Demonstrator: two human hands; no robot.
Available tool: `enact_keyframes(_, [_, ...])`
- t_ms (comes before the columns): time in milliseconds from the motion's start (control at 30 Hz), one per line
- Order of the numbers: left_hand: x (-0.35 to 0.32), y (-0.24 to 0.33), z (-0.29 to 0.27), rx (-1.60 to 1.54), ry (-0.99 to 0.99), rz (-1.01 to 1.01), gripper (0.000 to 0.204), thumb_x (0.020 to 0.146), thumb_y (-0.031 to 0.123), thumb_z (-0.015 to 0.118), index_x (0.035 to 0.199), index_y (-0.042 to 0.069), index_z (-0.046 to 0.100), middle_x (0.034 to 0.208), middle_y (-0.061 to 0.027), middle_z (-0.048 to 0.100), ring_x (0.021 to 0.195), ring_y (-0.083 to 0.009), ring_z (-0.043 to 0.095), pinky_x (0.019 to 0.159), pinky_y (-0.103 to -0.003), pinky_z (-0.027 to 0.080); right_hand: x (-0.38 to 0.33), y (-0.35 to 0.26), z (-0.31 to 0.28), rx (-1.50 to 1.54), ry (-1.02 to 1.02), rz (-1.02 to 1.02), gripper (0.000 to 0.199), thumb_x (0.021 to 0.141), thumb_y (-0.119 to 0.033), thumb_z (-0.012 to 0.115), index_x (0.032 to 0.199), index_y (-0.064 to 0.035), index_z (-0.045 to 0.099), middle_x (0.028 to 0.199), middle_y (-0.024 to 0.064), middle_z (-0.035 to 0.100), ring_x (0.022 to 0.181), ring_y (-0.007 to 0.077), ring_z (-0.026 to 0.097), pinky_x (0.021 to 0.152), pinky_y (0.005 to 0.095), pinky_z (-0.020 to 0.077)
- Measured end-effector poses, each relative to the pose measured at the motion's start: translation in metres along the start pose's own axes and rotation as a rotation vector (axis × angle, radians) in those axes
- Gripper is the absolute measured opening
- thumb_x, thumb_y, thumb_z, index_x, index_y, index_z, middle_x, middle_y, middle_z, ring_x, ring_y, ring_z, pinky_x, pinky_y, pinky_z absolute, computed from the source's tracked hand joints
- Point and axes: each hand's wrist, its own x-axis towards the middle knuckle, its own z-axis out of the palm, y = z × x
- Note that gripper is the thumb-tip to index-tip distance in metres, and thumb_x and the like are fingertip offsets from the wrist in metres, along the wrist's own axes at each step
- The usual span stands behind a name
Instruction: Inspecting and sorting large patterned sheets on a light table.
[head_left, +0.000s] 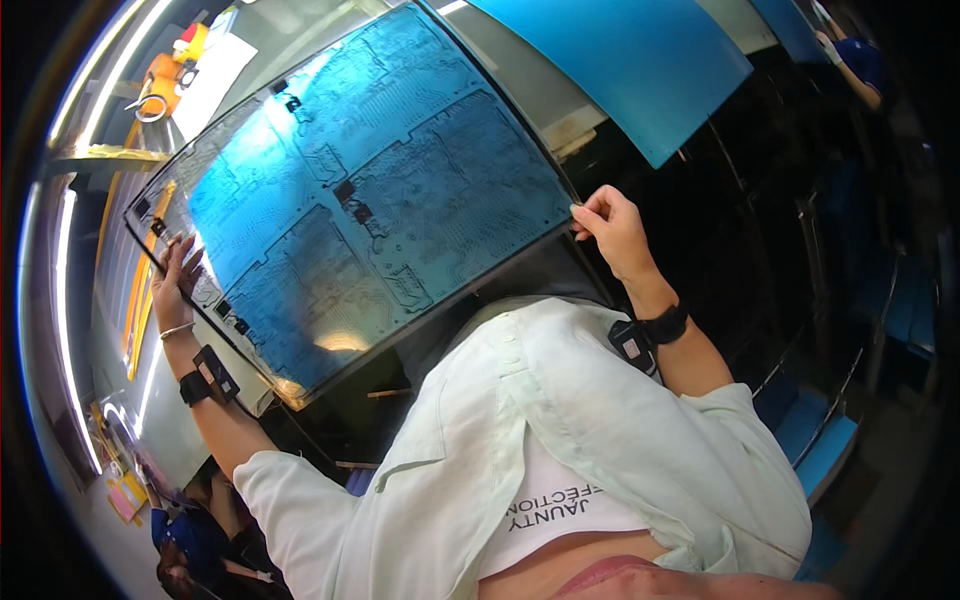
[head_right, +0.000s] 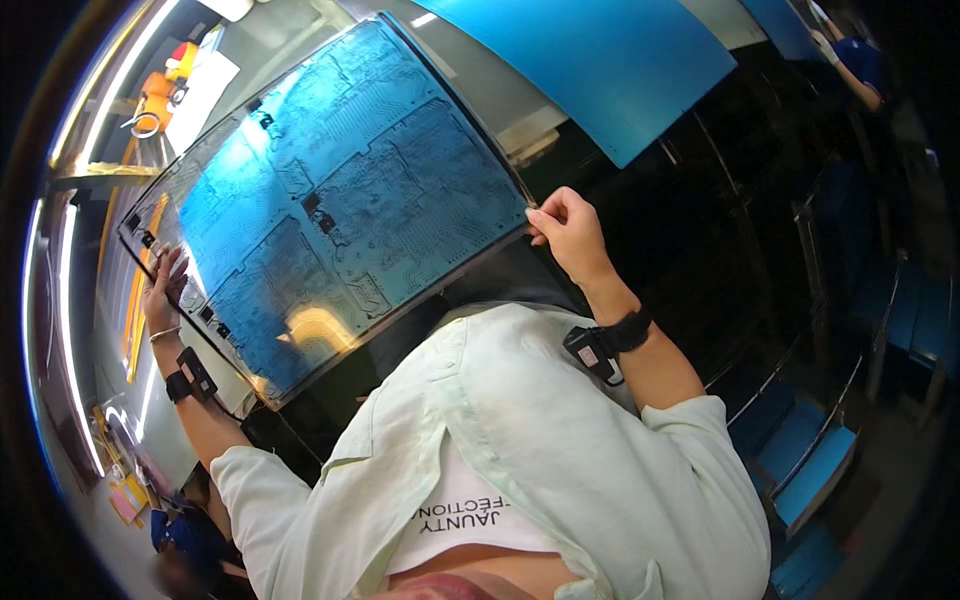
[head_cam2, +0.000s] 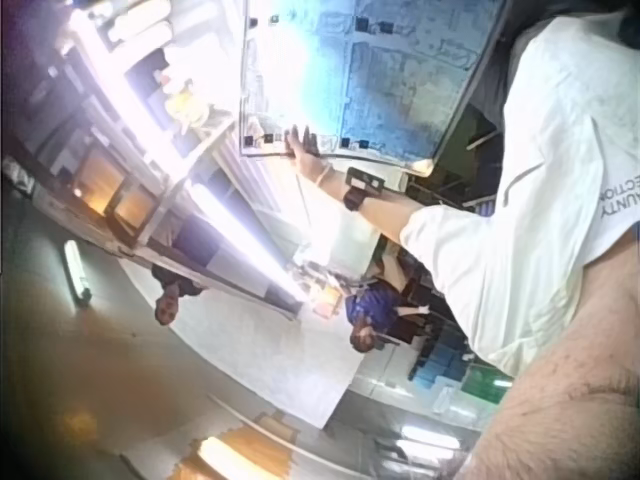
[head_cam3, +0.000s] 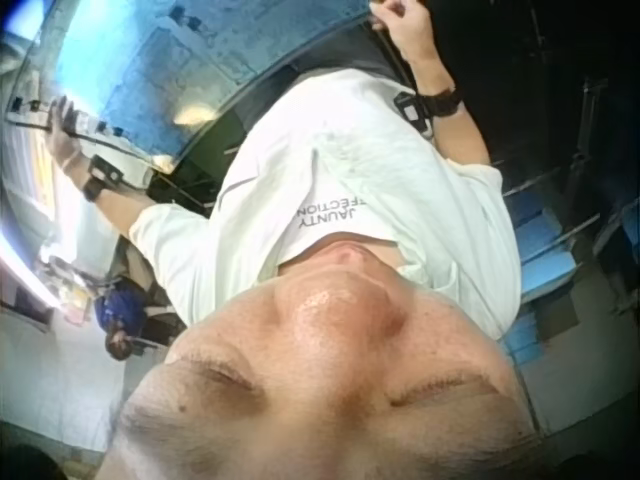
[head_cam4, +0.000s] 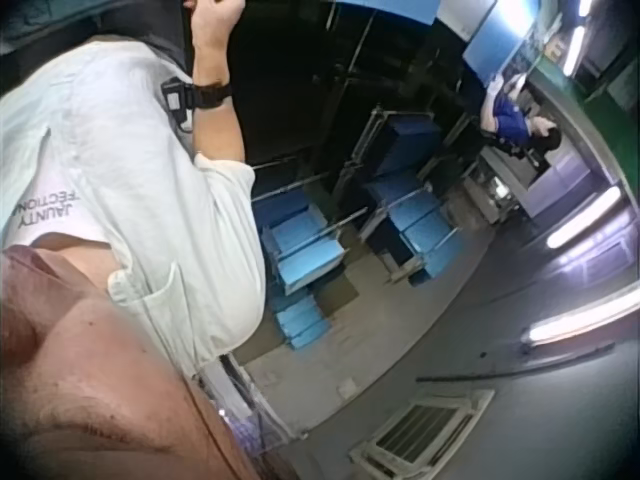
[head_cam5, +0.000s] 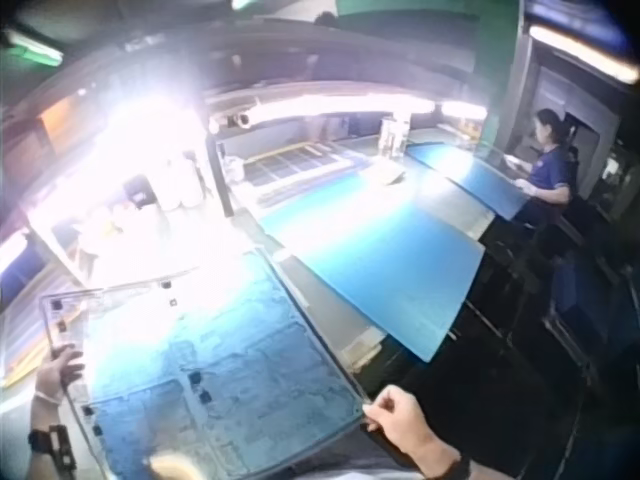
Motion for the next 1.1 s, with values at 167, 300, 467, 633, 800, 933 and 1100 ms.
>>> enact_keyframes(167, [0.021, -0.001, -0.015, 0.000, -0.011, -0.303, 0.038, 0.083, 0.026, 0.060, 0.113, 0.004, 0.050, 0.104, -0.0094, 0.062, 0.086, -0.0171, 0.062, 0.066, -0.025, 0.050, 0.007, -0.018, 0.005, -0.021, -0.075, -0.083, 0.017, 0.082, -0.002, 0.057, 0.071, -0.0053, 0.045, 0.060, 0.0025, 0.049, 0.051, 0.0080, 0.046, 0.047, 0.0217, 0.0375])
enact_keyframes(300, [0.070, -0.029, -0.005, 0.297, 0.339, -0.130, 0.037, 0.076, 0.025, 0.068, 0.102, 0.000, 0.057, 0.083, -0.0091, 0.064, 0.066, -0.0154, 0.061, 0.055, -0.025, 0.049, 0.008, -0.024, -0.003, -0.089, -0.096, -0.097, 0.017, 0.082, -0.002, 0.056, 0.073, -0.0057, 0.043, 0.062, 0.0014, 0.046, 0.052, 0.0076, 0.045, 0.049, 0.0206, 0.0388])
enact_keyframes(467, [0.100, -0.059, 0.007, 0.667, 0.572, 0.104, 0.053, 0.067, 0.019, 0.074, 0.116, 0.012, 0.052, 0.094, -0.0166, 0.064, 0.086, -0.0291, 0.062, 0.077, -0.037, 0.048, -0.004, -0.019, 0.000, -0.131, -0.094, -0.038, 0.015, 0.084, -0.002, 0.055, 0.076, -0.0051, 0.043, 0.065, 0.0013, 0.046, 0.056, 0.0070, 0.047, 0.051, 0.0198, 0.0417])
enact_keyframes(633, [0.089, -0.045, 0.010, 0.945, 0.594, 0.154, 0.048, 0.073, 0.025, 0.068, 0.118, 0.018, 0.055, 0.085, -0.0136, 0.064, 0.082, -0.0294, 0.061, 0.076, -0.038, 0.047, -0.012, -0.025, 0.000, -0.149, -0.100, 0.004, 0.014, 0.085, -0.003, 0.054, 0.077, -0.0051, 0.043, 0.066, 0.0009, 0.045, 0.058, 0.0065, 0.047, 0.052, 0.0191, 0.0434])
enact_keyframes(800, [0.092, -0.042, 0.014, 1.038, 0.513, 0.099, 0.035, 0.080, 0.028, 0.060, 0.113, 0.017, 0.060, 0.100, -0.0170, 0.061, 0.096, -0.0318, 0.057, 0.084, -0.039, 0.045, -0.010, -0.028, 0.000, -0.161, -0.110, 0.014, 0.014, 0.085, -0.002, 0.054, 0.078, -0.0056, 0.042, 0.067, 0.0008, 0.045, 0.058, 0.0064, 0.047, 0.052, 0.0187, 0.0435])
enact_keyframes(933, [0.093, -0.034, 0.015, 1.071, 0.448, 0.024, 0.031, 0.085, 0.028, 0.053, 0.116, 0.022, 0.057, 0.109, -0.0171, 0.057, 0.100, -0.0332, 0.056, 0.086, -0.041, 0.044, -0.008, -0.029, 0.002, -0.168, -0.121, 0.005, 0.014, 0.085, -0.002, 0.053, 0.078, -0.0057, 0.042, 0.067, 0.0005, 0.045, 0.058, 0.0062, 0.047, 0.051, 0.0184, 0.0429])
enact_keyframes(1100, [0.099, -0.022, 0.045, 1.272, 0.459, 0.086, 0.030, 0.086, 0.032, 0.048, 0.115, 0.025, 0.056, 0.109, -0.0137, 0.054, 0.100, -0.0326, 0.053, 0.081, -0.045, 0.045, -0.008, -0.038, -0.004, -0.245, -0.079, 0.034, 0.014, 0.082, -0.003, 0.057, 0.080, -0.0047, 0.044, 0.065, -0.0006, 0.044, 0.056, 0.0051, 0.045, 0.049, 0.0190, 0.0398])
